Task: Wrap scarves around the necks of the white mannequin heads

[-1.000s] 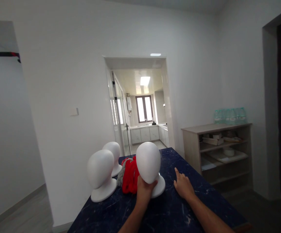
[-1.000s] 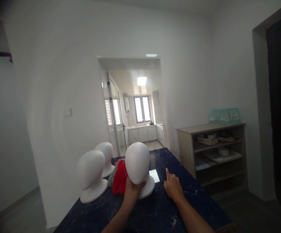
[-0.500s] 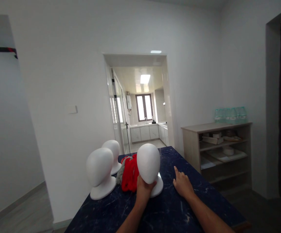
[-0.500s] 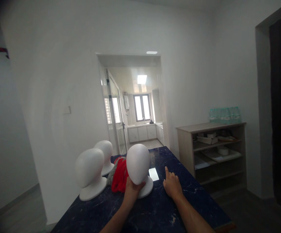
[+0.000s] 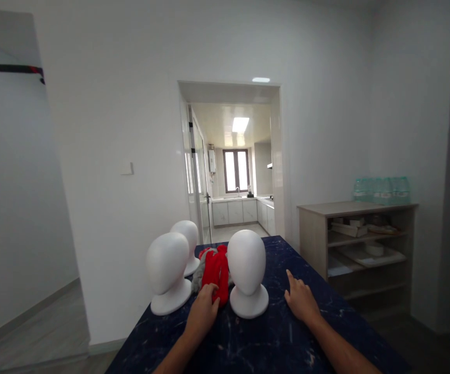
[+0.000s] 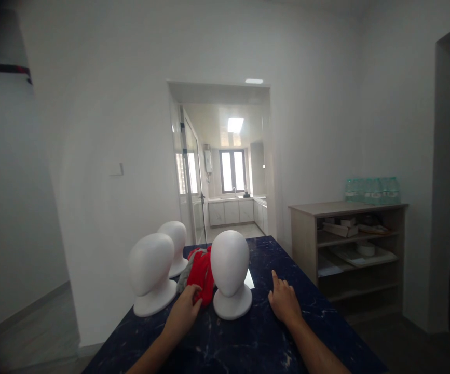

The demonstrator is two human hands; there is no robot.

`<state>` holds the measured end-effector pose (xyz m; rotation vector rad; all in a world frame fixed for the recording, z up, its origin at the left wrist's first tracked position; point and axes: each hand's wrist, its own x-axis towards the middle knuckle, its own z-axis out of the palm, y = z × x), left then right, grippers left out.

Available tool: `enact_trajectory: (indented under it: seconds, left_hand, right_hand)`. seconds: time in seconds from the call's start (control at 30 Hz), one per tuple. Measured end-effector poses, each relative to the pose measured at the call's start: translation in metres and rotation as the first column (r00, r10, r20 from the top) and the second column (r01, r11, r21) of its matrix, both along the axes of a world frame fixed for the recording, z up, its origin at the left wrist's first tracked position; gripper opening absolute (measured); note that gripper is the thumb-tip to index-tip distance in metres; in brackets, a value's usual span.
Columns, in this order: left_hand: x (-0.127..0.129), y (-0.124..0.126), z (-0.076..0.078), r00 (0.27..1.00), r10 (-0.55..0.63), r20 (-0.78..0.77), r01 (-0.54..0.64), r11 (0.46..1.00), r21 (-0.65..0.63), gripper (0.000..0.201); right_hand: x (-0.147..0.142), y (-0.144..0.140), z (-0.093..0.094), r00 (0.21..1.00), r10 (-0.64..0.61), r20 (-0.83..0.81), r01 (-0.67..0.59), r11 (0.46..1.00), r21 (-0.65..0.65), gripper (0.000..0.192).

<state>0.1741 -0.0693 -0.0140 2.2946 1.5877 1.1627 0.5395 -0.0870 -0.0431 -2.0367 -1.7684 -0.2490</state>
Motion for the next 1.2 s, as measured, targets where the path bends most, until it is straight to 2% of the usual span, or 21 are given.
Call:
enact_trajectory:
  seconds: [0.1,0.23,0.4,0.67,0.8,0.93,1.0,1.1,1.2]
  left_hand:
    - [-0.015,0.017,0.002,0.98,0.153,-0.124,-0.148,0.988,0.05,0.026]
    - [-0.024,0.033,-0.016,0.958,0.25,-0.142,-0.251,0.968,0.013,0.037]
    - [-0.031,0.047,-0.029,0.958,0.258,-0.128,-0.271,0.957,-0.101,0.043]
    - [-0.039,0.063,-0.028,0.96,0.253,-0.122,-0.277,0.924,-0.263,0.043]
    - [-0.041,0.06,-0.026,0.965,0.236,-0.118,-0.26,0.924,-0.279,0.026]
    - [-0.038,0.055,-0.026,0.963,0.252,-0.098,-0.269,0.93,-0.251,0.025]
    - [-0.037,0.054,-0.027,0.968,0.25,-0.028,-0.249,0.937,-0.243,0.028]
    - [-0.04,0.058,-0.029,0.953,0.204,0.223,-0.147,0.958,-0.248,0.03]
    - [-0.044,0.064,-0.025,0.86,0.147,0.489,-0.043,0.975,-0.218,0.025]
  right_hand:
    - [0.0,0.0,0.0,1.0,-0.002,0.011,0.001,1.0,0.003,0.07]
    - [0.001,0.0,-0.001,1.0,0.008,0.013,-0.008,1.0,0.01,0.069]
    - [0.002,0.0,-0.001,1.0,0.019,-0.011,-0.018,1.0,0.019,0.069]
    - [0.002,0.003,-0.004,1.0,0.025,-0.013,-0.025,0.999,0.026,0.067]
    - [0.004,0.008,-0.011,1.0,0.026,-0.011,-0.026,0.999,0.033,0.065]
    - [0.008,0.012,-0.02,0.999,0.033,-0.031,-0.031,0.998,0.048,0.063]
    - [0.01,0.015,-0.026,0.999,0.038,-0.038,-0.035,0.998,0.06,0.062]
    - [0.015,0.022,-0.038,0.998,0.042,-0.039,-0.039,0.996,0.081,0.062]
    - [0.019,0.033,-0.051,0.999,0.031,-0.028,-0.029,0.996,0.08,0.063]
